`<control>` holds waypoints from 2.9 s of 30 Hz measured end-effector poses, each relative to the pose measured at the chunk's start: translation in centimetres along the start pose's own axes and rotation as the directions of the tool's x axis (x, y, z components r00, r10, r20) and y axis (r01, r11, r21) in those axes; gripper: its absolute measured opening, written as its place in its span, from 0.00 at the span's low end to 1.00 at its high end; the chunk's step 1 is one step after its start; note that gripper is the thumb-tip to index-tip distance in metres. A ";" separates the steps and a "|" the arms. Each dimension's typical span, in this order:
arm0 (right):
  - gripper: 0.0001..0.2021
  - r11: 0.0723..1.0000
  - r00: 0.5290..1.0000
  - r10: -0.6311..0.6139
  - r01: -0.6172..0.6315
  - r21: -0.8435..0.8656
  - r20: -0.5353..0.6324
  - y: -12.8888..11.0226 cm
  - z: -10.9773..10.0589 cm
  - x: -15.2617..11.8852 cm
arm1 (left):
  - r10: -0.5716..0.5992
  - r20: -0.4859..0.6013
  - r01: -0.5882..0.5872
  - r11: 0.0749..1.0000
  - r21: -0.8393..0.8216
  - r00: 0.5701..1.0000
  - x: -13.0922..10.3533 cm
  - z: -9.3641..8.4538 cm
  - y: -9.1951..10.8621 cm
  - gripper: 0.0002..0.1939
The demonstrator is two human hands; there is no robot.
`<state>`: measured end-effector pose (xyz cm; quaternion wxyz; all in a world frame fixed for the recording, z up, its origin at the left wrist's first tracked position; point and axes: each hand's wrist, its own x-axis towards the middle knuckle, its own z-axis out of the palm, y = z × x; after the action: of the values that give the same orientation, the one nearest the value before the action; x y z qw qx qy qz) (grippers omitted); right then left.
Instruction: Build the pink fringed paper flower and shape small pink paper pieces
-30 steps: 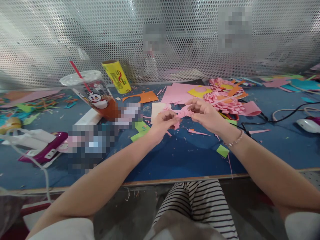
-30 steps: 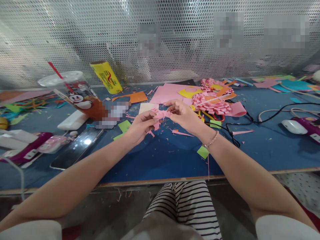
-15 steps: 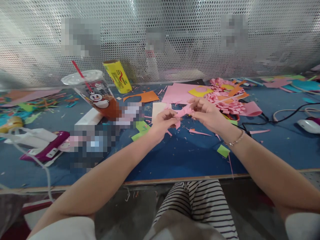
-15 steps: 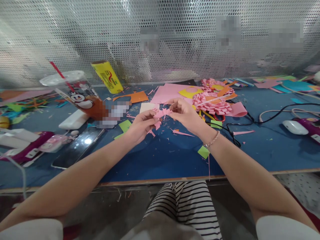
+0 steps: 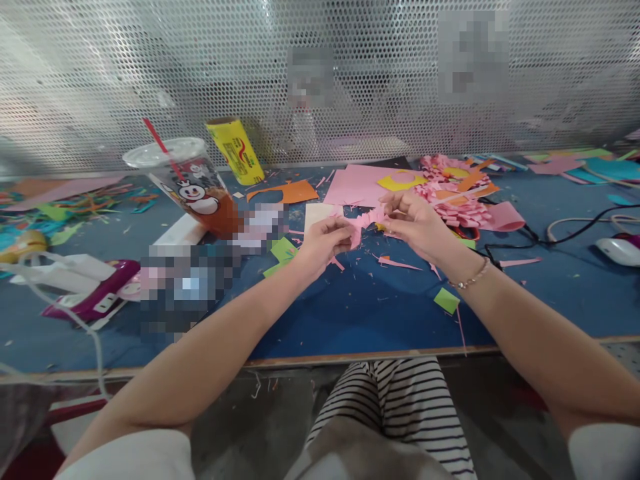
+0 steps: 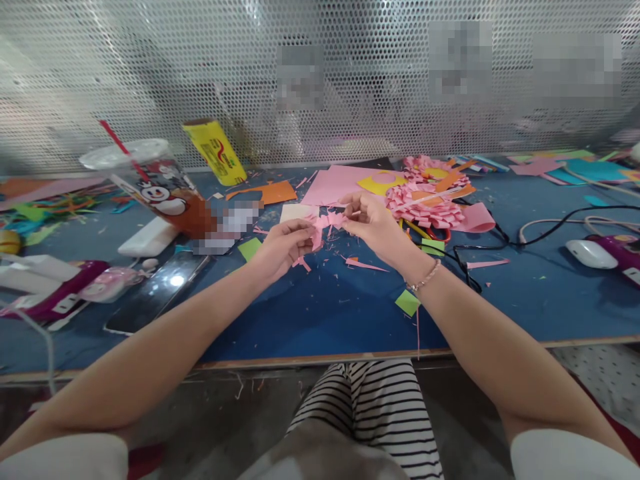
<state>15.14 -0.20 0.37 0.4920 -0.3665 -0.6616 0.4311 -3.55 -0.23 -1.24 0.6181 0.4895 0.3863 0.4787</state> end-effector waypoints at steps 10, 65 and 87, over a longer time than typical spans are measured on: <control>0.12 0.972 0.978 0.210 -0.210 -0.105 -0.003 0.4 0.1 0.2 | -0.095 -0.084 0.111 0.972 0.208 0.992 0.3 -0.6 1.0 0.08; 0.06 0.746 0.976 0.129 0.020 -0.666 0.174 2.4 0.9 -0.4 | 0.099 0.579 -0.587 0.156 0.794 0.810 -0.5 -1.0 0.3 0.08; 0.09 0.749 0.967 -0.009 0.174 -0.640 0.254 2.1 1.1 -0.6 | 0.000 0.676 -0.673 -0.089 0.734 0.737 -0.9 -0.4 0.3 0.11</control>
<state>14.30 -0.18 -1.99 0.2708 -0.4292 -0.8412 0.1866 -4.19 -0.98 -1.06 0.0186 0.9534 0.2901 0.0809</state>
